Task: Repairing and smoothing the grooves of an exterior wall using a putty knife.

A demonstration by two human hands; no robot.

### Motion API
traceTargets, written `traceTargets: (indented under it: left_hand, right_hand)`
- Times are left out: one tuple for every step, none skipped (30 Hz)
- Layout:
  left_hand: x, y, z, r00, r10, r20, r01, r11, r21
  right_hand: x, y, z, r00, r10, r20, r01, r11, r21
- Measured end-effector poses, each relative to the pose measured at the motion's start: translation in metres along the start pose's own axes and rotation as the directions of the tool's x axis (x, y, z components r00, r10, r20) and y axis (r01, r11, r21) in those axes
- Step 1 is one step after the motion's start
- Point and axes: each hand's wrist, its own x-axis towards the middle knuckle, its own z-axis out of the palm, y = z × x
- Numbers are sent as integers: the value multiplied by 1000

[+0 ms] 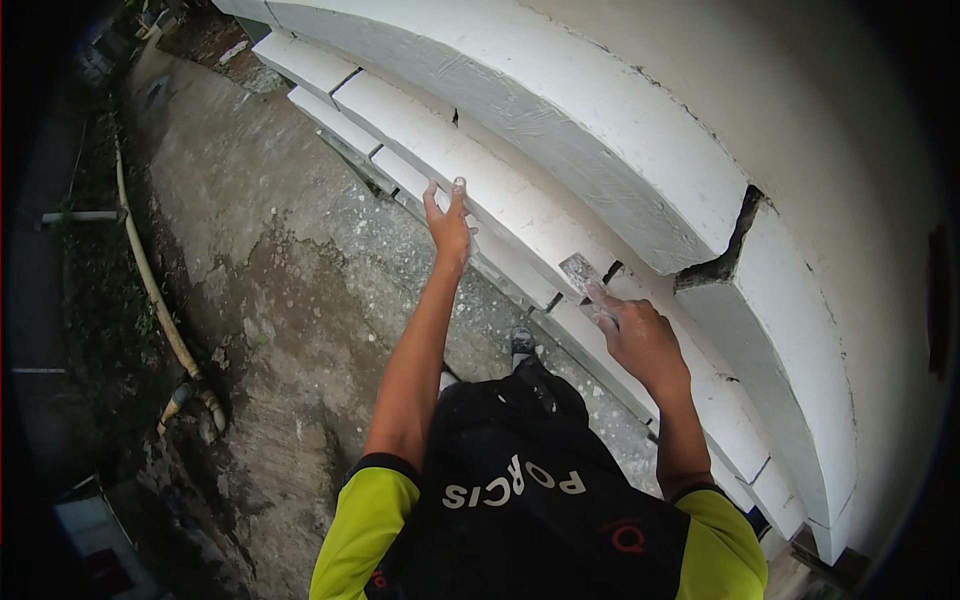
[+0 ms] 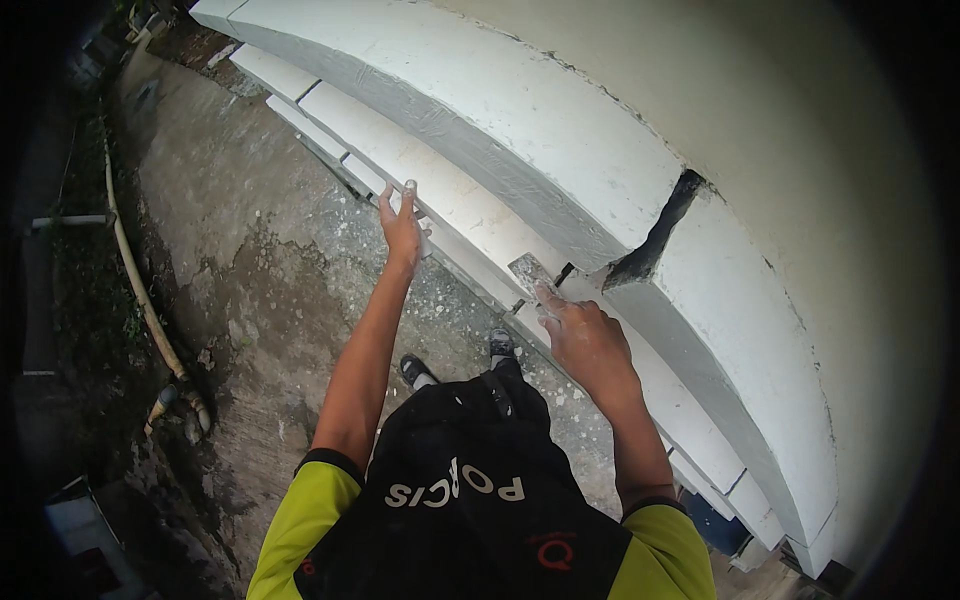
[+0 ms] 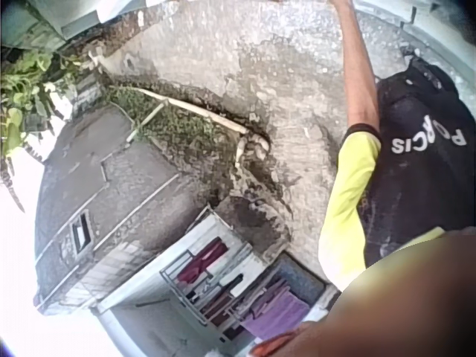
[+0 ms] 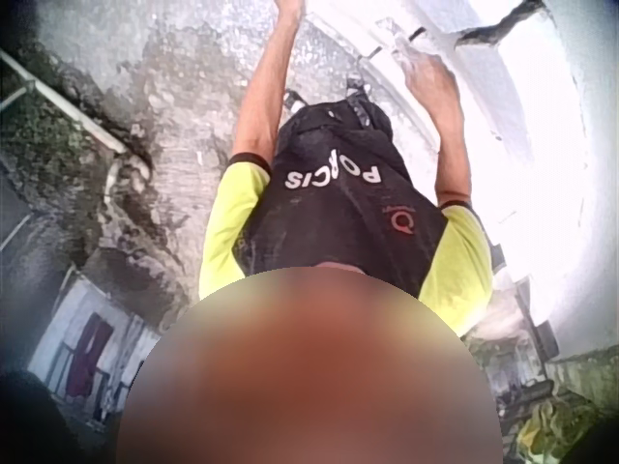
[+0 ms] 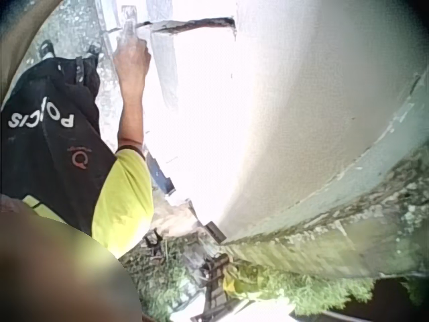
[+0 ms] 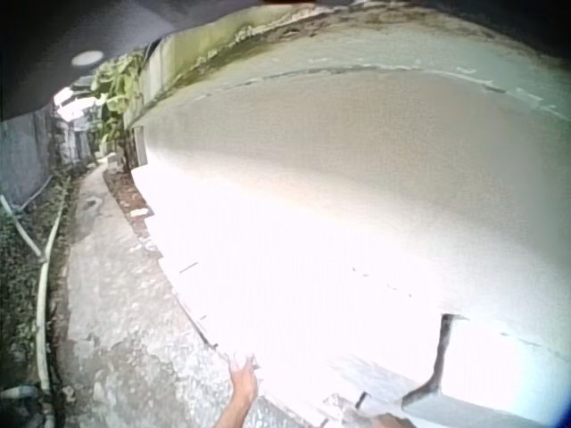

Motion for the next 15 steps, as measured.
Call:
traceTargets:
  left_hand:
    - [2, -4, -4, 1000, 14, 12, -14, 1000, -8]
    - [0, -7, -3, 999, 22, 26, -22, 1000, -15]
    - [1, -8, -3, 999, 31, 18, -31, 1000, -1]
    - [2, -9, -3, 999, 34, 12, -34, 999, 1]
    - [0, -8, 1, 1000, 15, 8, -15, 1000, 5]
    - [0, -5, 5, 1000, -3, 4, 3, 1000, 7]
    - [-1, -3, 8, 1000, -3, 12, 2, 1000, 9]
    - [-3, -1, 10, 1000, -4, 19, 3, 1000, 11]
    - [-3, 0, 9, 1000, 0, 15, 0, 1000, 11]
    - [-3, 1, 9, 1000, 2, 14, -2, 1000, 13]
    - [-1, 0, 5, 1000, -3, 24, 2, 1000, 18]
    - [-1, 1, 2, 999, -8, 33, 7, 1000, 22]
    - [-1, -3, 0, 1000, -5, 26, 5, 1000, 22]
    - [3, -10, -6, 999, 42, 22, -42, 999, 6]
    - [7, -14, -8, 996, 88, 19, -88, 996, -10]
  right_hand:
    - [-11, 2, -4, 1000, -9, -4, 9, 1000, 1]
    - [-26, 6, -8, 1000, 5, 22, -4, 999, -36]
    - [-33, 7, -11, 999, 18, 49, -15, 997, -73]
    - [-28, 4, -10, 999, 12, 50, -9, 997, -72]
    - [-22, -2, -9, 998, 20, 54, -14, 995, -100]
    - [-14, -9, -10, 998, 27, 56, -20, 991, -131]
    - [1, -12, -4, 998, 34, 51, -27, 992, -127]
    - [18, -13, 9, 1000, -14, -4, 14, 998, -64]
    - [29, -14, 16, 996, -68, -59, 68, 998, -5]
    - [28, -13, 15, 996, -70, -60, 70, 998, -3]
    - [26, -16, 12, 998, -56, -28, 55, 998, -15]
    - [23, -17, 9, 999, -41, 3, 41, 999, -29]
    - [11, -13, 8, 999, -48, 6, 48, 998, -28]
    - [-4, -9, 6, 999, -43, 10, 43, 997, -61]
    - [-14, -1, 5, 999, -35, 14, 36, 995, -95]
